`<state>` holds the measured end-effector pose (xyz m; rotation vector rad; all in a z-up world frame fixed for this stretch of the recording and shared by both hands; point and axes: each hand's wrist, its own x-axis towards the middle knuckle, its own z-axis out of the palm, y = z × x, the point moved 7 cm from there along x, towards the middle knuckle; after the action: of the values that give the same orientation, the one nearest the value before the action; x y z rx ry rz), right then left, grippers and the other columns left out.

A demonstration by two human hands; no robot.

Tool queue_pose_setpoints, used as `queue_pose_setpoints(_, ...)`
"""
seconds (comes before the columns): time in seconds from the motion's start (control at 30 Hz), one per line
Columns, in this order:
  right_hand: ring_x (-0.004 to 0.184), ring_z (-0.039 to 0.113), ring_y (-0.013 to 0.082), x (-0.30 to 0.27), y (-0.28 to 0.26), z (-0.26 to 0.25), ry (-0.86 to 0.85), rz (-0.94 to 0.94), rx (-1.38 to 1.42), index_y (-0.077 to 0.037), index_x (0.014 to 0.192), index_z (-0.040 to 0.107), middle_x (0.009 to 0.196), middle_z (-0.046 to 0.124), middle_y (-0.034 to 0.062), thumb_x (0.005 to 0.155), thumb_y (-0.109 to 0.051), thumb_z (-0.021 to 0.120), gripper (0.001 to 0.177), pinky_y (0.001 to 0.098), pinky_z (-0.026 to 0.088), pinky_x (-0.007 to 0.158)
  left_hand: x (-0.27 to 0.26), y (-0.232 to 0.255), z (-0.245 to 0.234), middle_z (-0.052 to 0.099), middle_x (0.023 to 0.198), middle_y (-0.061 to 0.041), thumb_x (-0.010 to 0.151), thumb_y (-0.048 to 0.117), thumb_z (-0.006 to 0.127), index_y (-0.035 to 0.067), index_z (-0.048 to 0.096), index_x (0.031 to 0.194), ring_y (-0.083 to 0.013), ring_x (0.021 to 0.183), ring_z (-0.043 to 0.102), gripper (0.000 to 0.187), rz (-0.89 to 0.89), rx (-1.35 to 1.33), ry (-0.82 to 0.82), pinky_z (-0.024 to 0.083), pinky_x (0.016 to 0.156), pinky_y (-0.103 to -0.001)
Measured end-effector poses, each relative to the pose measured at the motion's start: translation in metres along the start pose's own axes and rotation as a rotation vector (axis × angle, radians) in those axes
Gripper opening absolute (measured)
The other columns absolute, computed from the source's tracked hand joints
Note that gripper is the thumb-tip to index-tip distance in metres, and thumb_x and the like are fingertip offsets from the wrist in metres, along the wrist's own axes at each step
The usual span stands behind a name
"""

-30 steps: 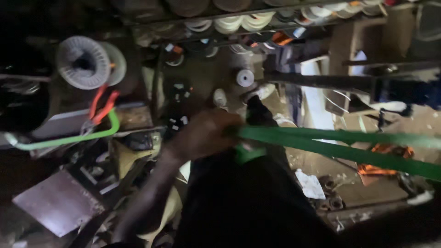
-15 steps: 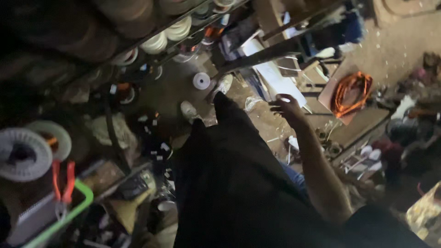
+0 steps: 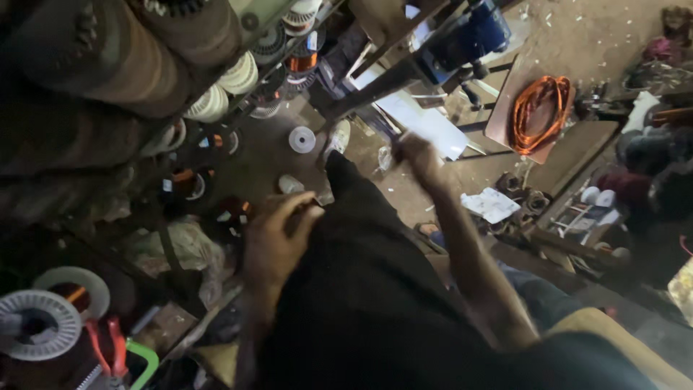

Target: The person winds copper wire onto a wooden spooling jig using a hand crank. They guide the wire with one hand while turning the crank with the other, repeating the process for multiple spools.

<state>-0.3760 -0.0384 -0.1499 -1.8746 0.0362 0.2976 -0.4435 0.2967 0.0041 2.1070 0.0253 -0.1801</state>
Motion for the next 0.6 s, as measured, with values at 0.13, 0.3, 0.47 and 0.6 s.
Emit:
queue_pose_setpoints(0.13,0.094,0.077,0.0228,-0.05,-0.107,0.091,-0.577,-0.137,-0.041,-0.003,0.115,0.073,0.107,0.079,0.0142,0.1,-0.011,0.065,0.019,0.0328,0.063,0.08,0.026,0.027,0.046,0.067,0.131,-0.017,0.072,0.045,0.086,0.01,0.052,0.146,-0.0327,0.119,0.065,0.089,0.091,-0.163,-0.219,0.053,0.096,-0.039)
queue_pose_setpoints(0.3,0.087,0.079,0.0208,-0.012,-0.164,0.03,-0.293,-0.082,0.118,-0.002,0.109,0.074,0.108,0.078,0.0144,0.098,-0.012,0.067,0.016,0.034,0.063,0.072,0.056,0.048,0.057,0.065,0.122,-0.019,0.081,0.037,0.086,0.008,0.055,0.146,-0.0281,0.114,0.061,0.078,0.075,-0.324,-0.328,0.049,0.093,-0.037)
queue_pose_setpoints(0.47,0.07,0.073,0.016,0.009,-0.157,-0.057,0.058,-0.065,0.243,0.003,0.105,0.076,0.091,0.078,0.015,0.103,-0.007,0.064,0.015,0.0282,0.057,0.058,0.085,0.037,0.061,0.067,0.107,-0.011,0.087,0.026,0.084,0.011,0.071,0.133,-0.0172,0.104,0.063,0.05,0.091,-0.426,-0.24,0.048,0.082,-0.032)
queue_pose_setpoints(0.6,0.072,0.072,0.0155,0.026,-0.155,-0.076,0.061,-0.047,0.206,0.003,0.108,0.075,0.092,0.077,0.014,0.104,-0.004,0.063,0.015,0.0278,0.057,0.06,0.113,0.014,0.076,0.073,0.096,-0.006,0.086,0.031,0.086,0.015,0.08,0.102,-0.0187,0.093,0.066,0.023,-0.093,-0.063,-0.103,0.052,0.079,-0.035)
